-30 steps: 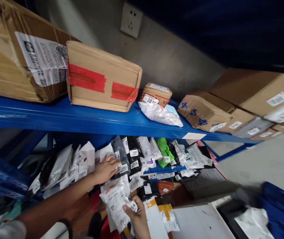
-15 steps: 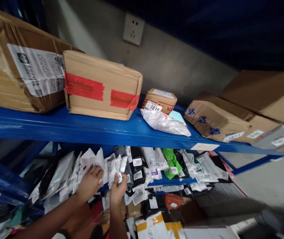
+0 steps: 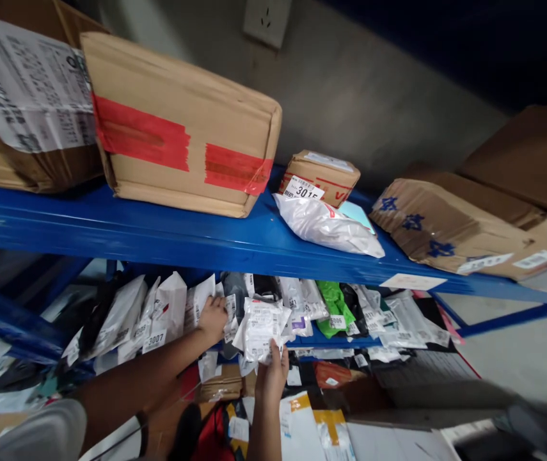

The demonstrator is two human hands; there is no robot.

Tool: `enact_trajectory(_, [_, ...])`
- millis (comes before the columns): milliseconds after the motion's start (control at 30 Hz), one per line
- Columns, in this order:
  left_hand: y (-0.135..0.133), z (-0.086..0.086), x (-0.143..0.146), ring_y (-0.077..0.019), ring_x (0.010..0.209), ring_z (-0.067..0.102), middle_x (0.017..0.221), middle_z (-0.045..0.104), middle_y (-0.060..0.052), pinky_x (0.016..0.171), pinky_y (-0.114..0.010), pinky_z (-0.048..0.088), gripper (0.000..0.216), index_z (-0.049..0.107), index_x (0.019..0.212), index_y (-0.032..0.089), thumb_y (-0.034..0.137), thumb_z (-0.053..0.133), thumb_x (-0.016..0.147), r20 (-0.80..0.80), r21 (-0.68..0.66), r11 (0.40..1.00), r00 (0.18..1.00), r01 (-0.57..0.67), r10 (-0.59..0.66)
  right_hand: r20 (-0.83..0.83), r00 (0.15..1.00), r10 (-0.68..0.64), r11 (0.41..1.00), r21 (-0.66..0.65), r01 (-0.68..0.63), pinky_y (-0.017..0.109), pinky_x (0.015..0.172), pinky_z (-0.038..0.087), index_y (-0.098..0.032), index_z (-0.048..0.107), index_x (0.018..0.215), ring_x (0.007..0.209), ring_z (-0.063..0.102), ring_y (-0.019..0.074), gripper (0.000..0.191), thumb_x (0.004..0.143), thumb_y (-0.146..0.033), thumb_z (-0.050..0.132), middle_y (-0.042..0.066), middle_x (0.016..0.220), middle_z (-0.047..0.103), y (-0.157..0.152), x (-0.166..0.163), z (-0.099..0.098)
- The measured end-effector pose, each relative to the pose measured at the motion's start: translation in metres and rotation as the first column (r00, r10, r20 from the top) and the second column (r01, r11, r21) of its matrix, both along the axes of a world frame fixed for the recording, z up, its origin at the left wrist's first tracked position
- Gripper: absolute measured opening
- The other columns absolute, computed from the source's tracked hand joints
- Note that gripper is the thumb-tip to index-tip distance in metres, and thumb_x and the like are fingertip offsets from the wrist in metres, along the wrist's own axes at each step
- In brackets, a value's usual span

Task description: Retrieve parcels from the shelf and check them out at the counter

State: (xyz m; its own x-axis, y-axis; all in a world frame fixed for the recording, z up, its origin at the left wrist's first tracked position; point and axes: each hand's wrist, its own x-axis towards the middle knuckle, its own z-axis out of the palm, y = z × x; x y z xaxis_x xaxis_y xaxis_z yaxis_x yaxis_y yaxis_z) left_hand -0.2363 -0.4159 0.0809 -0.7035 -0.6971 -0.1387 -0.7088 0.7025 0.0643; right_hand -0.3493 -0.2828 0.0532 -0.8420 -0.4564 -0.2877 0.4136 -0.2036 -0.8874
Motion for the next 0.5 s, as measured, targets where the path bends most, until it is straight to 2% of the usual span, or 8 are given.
enact_trajectory(100, [-0.008,0.006,0.026,-0.0293,0.116,0.047,0.117,0.059,-0.014,0.106,-0.045,0.029,0.05,0.066,0.094,0.011,0.041,0.079,0.056,-0.043,0.036,0.997,0.997,0.07,-0.069,0.075,0.997,0.003,0.998,-0.059,0.002,0.034,0.07,0.054,-0.021,0.057,0.088,0.078,0.068,0.0216,0.04,0.055,-0.036,0.074,0.002,0.077,0.071,0.011,-0.007,0.001])
enact_trajectory(200, [-0.019,0.017,0.055,-0.0303,0.111,0.05,0.114,0.059,-0.016,0.104,-0.038,0.033,0.063,0.065,0.099,0.008,0.026,0.083,0.042,-0.065,0.092,0.99,0.992,0.11,-0.104,0.13,0.991,-0.006,0.996,-0.082,0.017,0.032,0.07,0.054,-0.021,0.057,0.092,0.078,0.069,0.0204,0.041,0.057,-0.032,0.074,-0.001,0.074,0.071,0.019,-0.009,0.003])
enact_trajectory(333, [-0.028,0.031,0.078,-0.0262,0.108,0.053,0.112,0.061,-0.011,0.1,-0.032,0.037,0.058,0.064,0.1,0.012,0.021,0.079,0.045,-0.089,0.184,0.97,0.986,0.156,-0.142,0.165,0.986,-0.005,0.995,-0.1,0.022,0.033,0.069,0.054,-0.021,0.058,0.089,0.074,0.068,0.0196,0.037,0.057,-0.031,0.074,-0.001,0.073,0.071,0.022,-0.006,0.004])
enact_trajectory(500, [-0.032,0.039,0.092,-0.0214,0.099,0.058,0.103,0.064,-0.006,0.087,-0.028,0.045,0.045,0.066,0.093,0.017,0.043,0.076,0.057,-0.157,0.249,0.957,0.981,0.15,-0.113,0.165,0.986,-0.014,0.995,-0.099,0.03,0.035,0.07,0.053,-0.021,0.06,0.085,0.077,0.068,0.0211,0.031,0.059,-0.031,0.073,0.0,0.075,0.071,0.024,-0.006,0.0])
